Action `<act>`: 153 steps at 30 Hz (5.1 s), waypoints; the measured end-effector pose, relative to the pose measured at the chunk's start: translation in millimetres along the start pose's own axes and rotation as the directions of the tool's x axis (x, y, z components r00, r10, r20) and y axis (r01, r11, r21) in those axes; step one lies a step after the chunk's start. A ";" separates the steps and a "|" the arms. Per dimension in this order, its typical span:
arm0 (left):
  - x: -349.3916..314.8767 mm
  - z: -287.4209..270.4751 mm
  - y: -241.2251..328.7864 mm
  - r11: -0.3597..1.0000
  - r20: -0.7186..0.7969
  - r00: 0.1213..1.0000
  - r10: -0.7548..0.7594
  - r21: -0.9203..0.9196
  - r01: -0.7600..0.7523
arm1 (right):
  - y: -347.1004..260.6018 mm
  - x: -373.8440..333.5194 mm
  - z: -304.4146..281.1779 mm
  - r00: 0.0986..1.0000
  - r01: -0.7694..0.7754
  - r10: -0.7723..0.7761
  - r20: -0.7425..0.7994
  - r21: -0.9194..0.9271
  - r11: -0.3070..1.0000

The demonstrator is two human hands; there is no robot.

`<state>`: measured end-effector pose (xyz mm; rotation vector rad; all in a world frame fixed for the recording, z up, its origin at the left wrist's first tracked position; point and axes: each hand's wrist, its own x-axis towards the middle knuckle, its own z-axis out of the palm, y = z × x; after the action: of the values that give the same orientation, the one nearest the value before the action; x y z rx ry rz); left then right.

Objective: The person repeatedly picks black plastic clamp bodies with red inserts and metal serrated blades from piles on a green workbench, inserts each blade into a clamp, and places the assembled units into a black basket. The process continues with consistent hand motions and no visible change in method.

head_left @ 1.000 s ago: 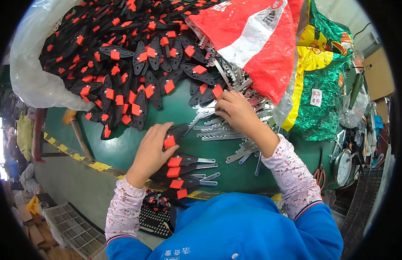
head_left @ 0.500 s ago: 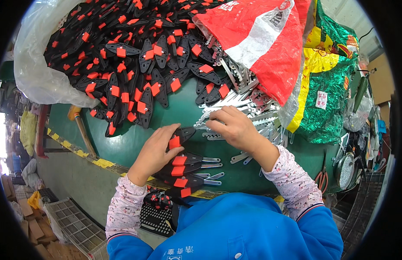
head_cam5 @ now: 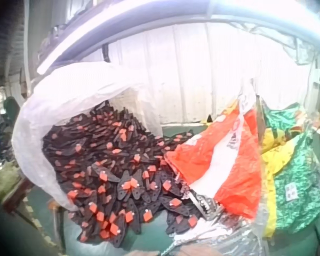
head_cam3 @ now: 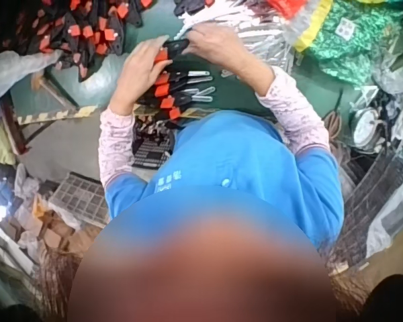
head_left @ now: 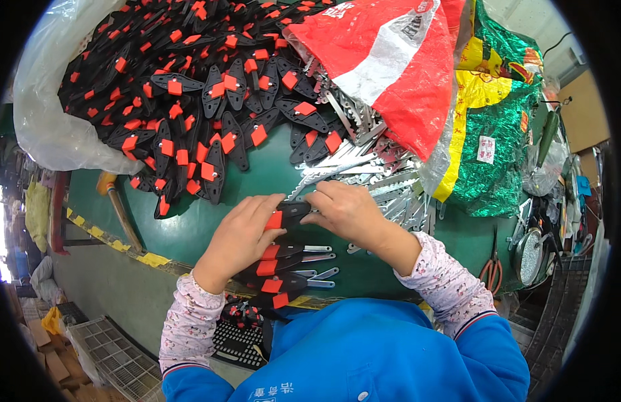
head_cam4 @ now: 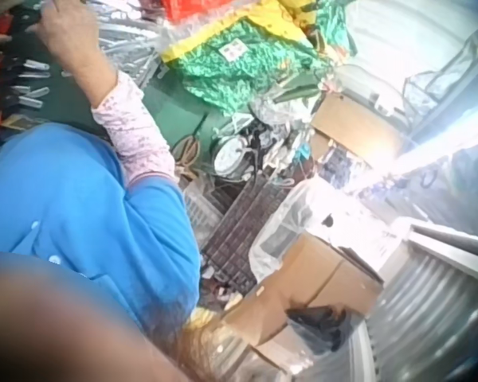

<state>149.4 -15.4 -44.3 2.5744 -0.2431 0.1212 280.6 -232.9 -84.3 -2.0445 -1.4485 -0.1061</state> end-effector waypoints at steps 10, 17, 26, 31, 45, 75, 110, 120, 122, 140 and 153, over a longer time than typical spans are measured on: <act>-5.0 15.6 -3.8 0.969 -0.121 0.993 0.000 0.245 0.030 | -14.0 11.9 0.9 0.988 -0.072 0.034 0.153 0.251 0.965; -17.9 16.6 -6.4 0.987 -0.040 0.994 -0.099 0.124 0.103 | -25.4 6.3 6.1 0.965 -0.141 0.103 0.240 0.149 0.979; -20.3 15.9 -12.5 1.000 0.176 0.984 -0.008 -0.027 0.013 | 63.3 56.6 7.6 0.998 0.037 -0.006 0.067 -0.467 0.883; -27.5 9.9 -17.2 0.988 0.130 0.987 -0.100 -0.109 0.114 | 69.0 59.0 6.2 0.979 0.201 -0.198 0.039 -0.282 0.938; -18.6 -9.5 -24.1 0.931 -0.184 0.921 -0.344 -0.194 0.309 | 29.2 29.3 34.7 0.989 0.143 -0.132 0.072 -0.176 0.974; -22.4 -7.6 -16.6 0.989 -0.135 0.990 -0.035 0.140 0.054 | -2.4 9.9 7.3 0.992 -0.057 0.062 0.113 -0.041 0.998; 7.4 -3.0 -73.7 0.971 0.019 0.999 -0.039 0.235 0.034 | 50.5 10.9 10.5 0.990 -0.138 0.140 0.017 -0.069 0.988; -2.6 -6.2 -64.3 0.995 -0.070 0.993 -0.092 0.038 0.095 | 26.8 -14.3 -2.0 0.856 -0.478 0.517 -0.021 0.349 0.806; -5.3 -2.9 -68.4 0.992 0.007 0.993 -0.118 0.056 0.117 | 27.4 -14.1 2.5 0.891 -0.414 0.445 -0.089 0.239 0.878; -8.3 -20.0 -32.2 0.994 -0.021 0.999 -0.050 -0.095 0.048 | 6.2 0.9 -1.0 0.978 -0.184 0.197 -0.071 0.159 0.970; -11.1 -12.6 -0.5 1.000 0.110 0.994 0.004 -0.028 -0.001 | -27.8 -4.5 -11.4 0.992 -0.113 0.101 0.080 0.164 0.980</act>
<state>138.2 -6.6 -35.4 2.5562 -0.2864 -0.0230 257.7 -237.0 -64.8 -1.9994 -1.3384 0.1307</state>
